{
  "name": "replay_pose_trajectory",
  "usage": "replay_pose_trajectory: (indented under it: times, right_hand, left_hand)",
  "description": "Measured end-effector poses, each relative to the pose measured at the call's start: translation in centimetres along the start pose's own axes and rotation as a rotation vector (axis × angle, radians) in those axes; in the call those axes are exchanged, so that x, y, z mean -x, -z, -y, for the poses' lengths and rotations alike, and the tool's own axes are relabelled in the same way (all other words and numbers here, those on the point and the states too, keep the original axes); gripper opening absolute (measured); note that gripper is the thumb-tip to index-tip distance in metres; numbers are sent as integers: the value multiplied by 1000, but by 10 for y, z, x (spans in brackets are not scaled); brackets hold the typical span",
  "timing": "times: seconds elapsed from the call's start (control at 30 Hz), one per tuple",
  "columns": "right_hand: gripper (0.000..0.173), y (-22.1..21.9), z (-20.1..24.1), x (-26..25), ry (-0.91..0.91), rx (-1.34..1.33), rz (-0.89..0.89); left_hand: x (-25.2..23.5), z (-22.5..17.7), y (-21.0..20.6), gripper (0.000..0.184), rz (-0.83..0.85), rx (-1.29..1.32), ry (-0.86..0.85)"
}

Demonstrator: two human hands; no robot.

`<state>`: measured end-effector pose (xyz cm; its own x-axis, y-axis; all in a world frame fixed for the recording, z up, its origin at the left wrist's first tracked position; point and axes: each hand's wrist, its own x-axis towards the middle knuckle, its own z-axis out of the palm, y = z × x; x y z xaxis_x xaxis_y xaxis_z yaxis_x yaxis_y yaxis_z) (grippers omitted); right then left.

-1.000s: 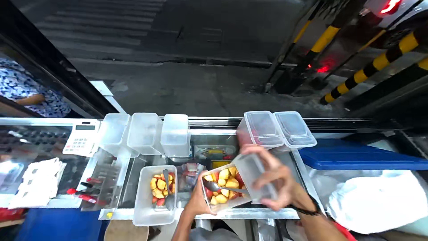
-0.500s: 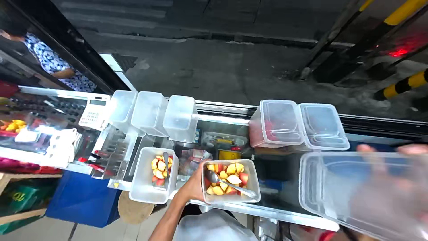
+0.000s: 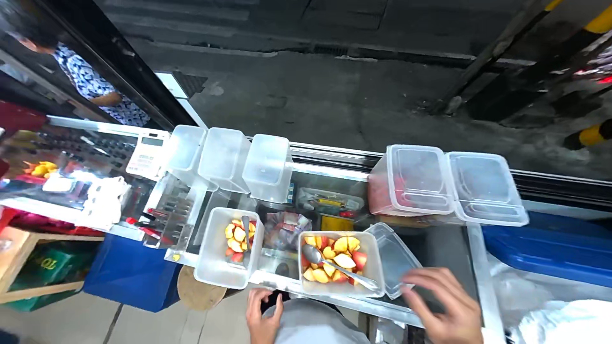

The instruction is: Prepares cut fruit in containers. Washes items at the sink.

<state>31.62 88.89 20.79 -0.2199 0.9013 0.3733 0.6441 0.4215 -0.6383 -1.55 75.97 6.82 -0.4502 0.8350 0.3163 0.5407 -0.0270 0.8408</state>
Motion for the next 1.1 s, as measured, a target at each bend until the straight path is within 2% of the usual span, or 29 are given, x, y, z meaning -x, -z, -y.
replay_pose_trajectory:
  times: [0.07,0.13,0.2,0.27,0.3,0.37,0.43,0.47,0.53,0.6,0.67,0.73,0.8,0.83,0.9,0.97,1.0,1.03,1.1]
  right_hand:
    - [27,-21,40,-26,100,269,298]
    - [21,-43,56,-38,115,421,478]
    - [13,-45,59,-47,129,432,506]
    - [17,-16,57,-48,94,357,441]
    - [22,11,56,-44,20,332,391]
    - [27,71,50,-24,-188,330,297]
    - [23,101,28,6,-385,343,238]
    - [20,98,6,22,-473,337,228]
    - [15,65,-50,56,-577,297,214]
    - [13,23,-92,81,-588,229,154]
    - [16,-2,-109,89,-568,215,80]
    - [24,-4,-89,72,-522,241,-7]
    - [26,1,-27,28,-349,190,-181]
    - [22,-1,14,5,-202,35,-219]
    - [15,-20,85,-36,115,-238,-47]
    - [24,-50,128,-70,359,-22,193]
    - [29,-60,140,-84,410,120,338]
    - [26,-64,145,-97,420,194,476]
    - [9,-55,138,-118,400,230,636]
  left_hand:
    - [7,6,8,59,-209,-39,122]
    - [-5,14,19,109,-316,-36,214]
    - [-26,23,29,144,-350,18,285]
    - [-42,30,37,160,-309,83,351]
    - [-47,30,39,164,-274,84,377]
    - [-57,27,38,164,-208,62,400]
    - [-69,23,35,154,-170,95,311]
    - [-76,27,33,150,-181,109,227]
    - [-86,28,35,147,-217,76,114]
    - [-92,13,44,150,-204,7,57]
    - [-97,-12,58,150,-164,9,-16]
    - [-102,-39,76,143,-91,29,-111]
    - [-105,-58,91,129,8,11,-186]
    - [-106,-66,98,122,65,-30,-227]
    - [-111,-85,105,113,153,-137,-330]
    - [-114,-105,108,113,200,-235,-410]
    - [-115,-115,109,113,218,-275,-432]
    - [-117,-127,109,112,247,-333,-447]
    - [-123,-155,105,105,330,-509,-496]
